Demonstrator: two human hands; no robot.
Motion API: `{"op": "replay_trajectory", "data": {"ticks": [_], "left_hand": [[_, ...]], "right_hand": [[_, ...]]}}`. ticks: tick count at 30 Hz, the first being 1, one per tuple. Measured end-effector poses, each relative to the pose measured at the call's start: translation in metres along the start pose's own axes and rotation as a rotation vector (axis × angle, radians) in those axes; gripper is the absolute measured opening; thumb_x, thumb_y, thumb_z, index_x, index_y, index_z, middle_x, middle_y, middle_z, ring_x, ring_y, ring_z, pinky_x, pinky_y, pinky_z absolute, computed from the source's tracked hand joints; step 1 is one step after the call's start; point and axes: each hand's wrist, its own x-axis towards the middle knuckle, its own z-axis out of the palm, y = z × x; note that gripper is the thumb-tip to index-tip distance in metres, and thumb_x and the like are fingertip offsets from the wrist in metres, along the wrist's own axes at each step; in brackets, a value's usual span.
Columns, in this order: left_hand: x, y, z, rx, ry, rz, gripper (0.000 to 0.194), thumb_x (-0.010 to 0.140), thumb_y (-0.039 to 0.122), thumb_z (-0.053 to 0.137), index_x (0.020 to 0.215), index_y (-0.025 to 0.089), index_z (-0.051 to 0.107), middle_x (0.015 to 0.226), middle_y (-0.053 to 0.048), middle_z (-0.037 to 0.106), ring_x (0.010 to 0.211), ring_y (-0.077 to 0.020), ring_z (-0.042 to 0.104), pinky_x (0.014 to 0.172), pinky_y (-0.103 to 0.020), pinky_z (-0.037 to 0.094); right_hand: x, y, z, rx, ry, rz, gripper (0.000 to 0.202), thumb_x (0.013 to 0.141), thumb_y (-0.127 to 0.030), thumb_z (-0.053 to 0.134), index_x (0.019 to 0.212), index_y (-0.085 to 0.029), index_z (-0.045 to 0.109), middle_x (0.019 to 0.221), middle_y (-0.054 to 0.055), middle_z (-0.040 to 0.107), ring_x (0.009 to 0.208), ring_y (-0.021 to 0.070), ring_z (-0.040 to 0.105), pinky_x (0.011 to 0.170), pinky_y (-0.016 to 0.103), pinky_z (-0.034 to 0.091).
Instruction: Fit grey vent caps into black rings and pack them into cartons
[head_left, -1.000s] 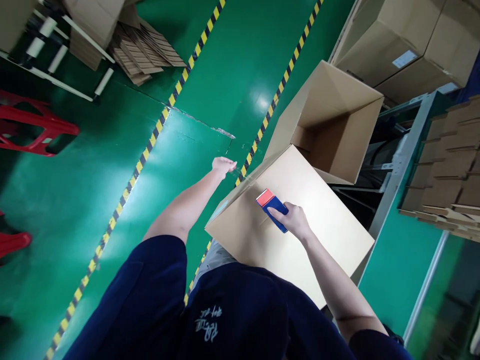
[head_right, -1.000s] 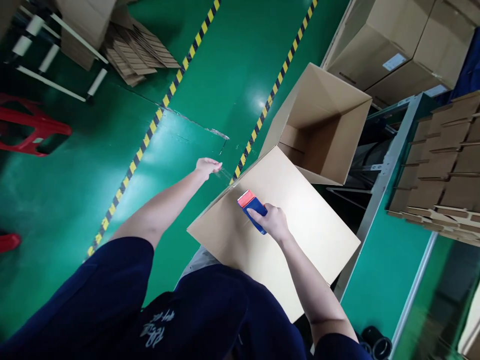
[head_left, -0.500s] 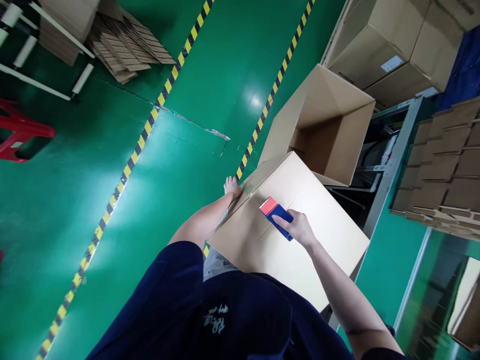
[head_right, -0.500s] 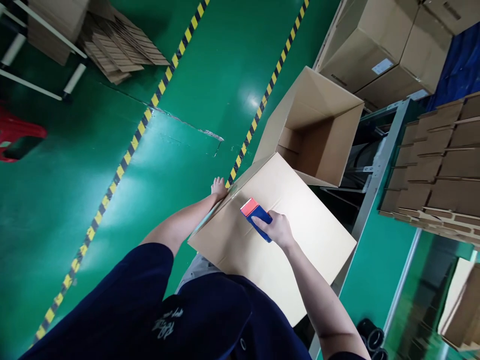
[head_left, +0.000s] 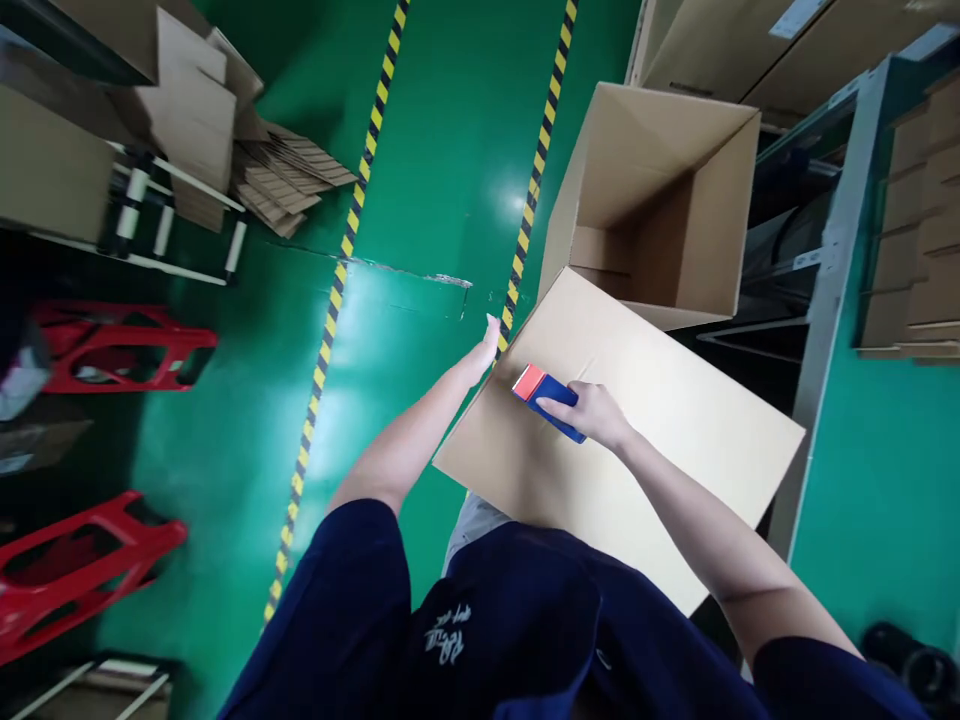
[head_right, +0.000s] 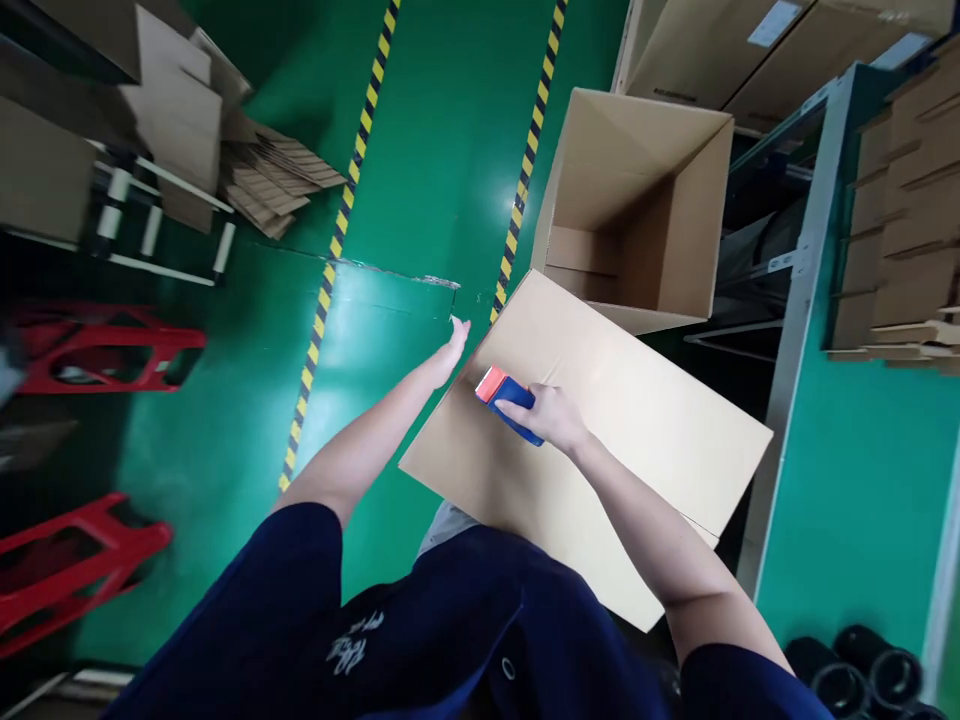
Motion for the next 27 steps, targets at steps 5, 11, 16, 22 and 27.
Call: {"op": "replay_trajectory", "data": {"ticks": [5,11,16,22,27], "left_hand": [[-0.039,0.016,0.009,0.299,0.066,0.104,0.059,0.107,0.04,0.029,0.164,0.028,0.025,0.171,0.001,0.02,0.16,-0.0186,0.008,0.13,-0.045,0.003],[-0.053,0.03,-0.004,0.791,0.231,0.159,0.061,0.107,0.036,0.02,0.166,0.021,0.018,0.172,-0.001,0.015,0.16,-0.0189,0.004,0.13,-0.047,0.004],[-0.082,0.042,0.061,1.028,0.442,0.134,0.067,0.106,0.037,0.021,0.165,0.007,0.013,0.172,-0.013,0.007,0.16,-0.0264,0.001,0.129,-0.052,-0.002],[-0.143,0.038,0.198,1.142,0.187,0.363,0.065,0.106,0.04,0.026,0.165,0.015,0.02,0.172,-0.009,0.008,0.16,-0.0256,0.0,0.13,-0.051,-0.003],[-0.139,0.041,0.198,1.153,0.161,0.372,0.064,0.106,0.038,0.025,0.165,0.015,0.019,0.172,-0.011,0.007,0.16,-0.0253,0.0,0.129,-0.053,-0.006]], "right_hand": [[-0.006,0.007,0.002,0.064,-0.034,-0.121,0.046,0.09,-0.063,0.067,0.077,-0.02,0.058,0.074,0.006,0.068,0.07,0.0202,0.066,0.057,0.026,0.038],[-0.078,0.153,-0.009,0.286,-0.124,-0.148,0.052,0.083,-0.073,0.063,0.077,-0.021,0.062,0.068,0.003,0.066,0.064,0.0196,0.065,0.057,0.027,0.044],[-0.164,0.306,-0.011,0.309,-0.11,-0.035,0.059,0.078,-0.08,0.06,0.083,-0.021,0.066,0.067,0.003,0.066,0.062,0.021,0.064,0.058,0.029,0.046],[-0.182,0.334,-0.014,0.231,-0.104,-0.097,0.058,0.082,-0.079,0.054,0.073,-0.022,0.057,0.066,0.004,0.064,0.063,0.0215,0.063,0.059,0.03,0.041],[-0.194,0.37,-0.014,0.124,-0.107,-0.009,0.055,0.085,-0.076,0.059,0.08,-0.022,0.065,0.068,0.004,0.066,0.065,0.0226,0.065,0.058,0.03,0.037]]}}
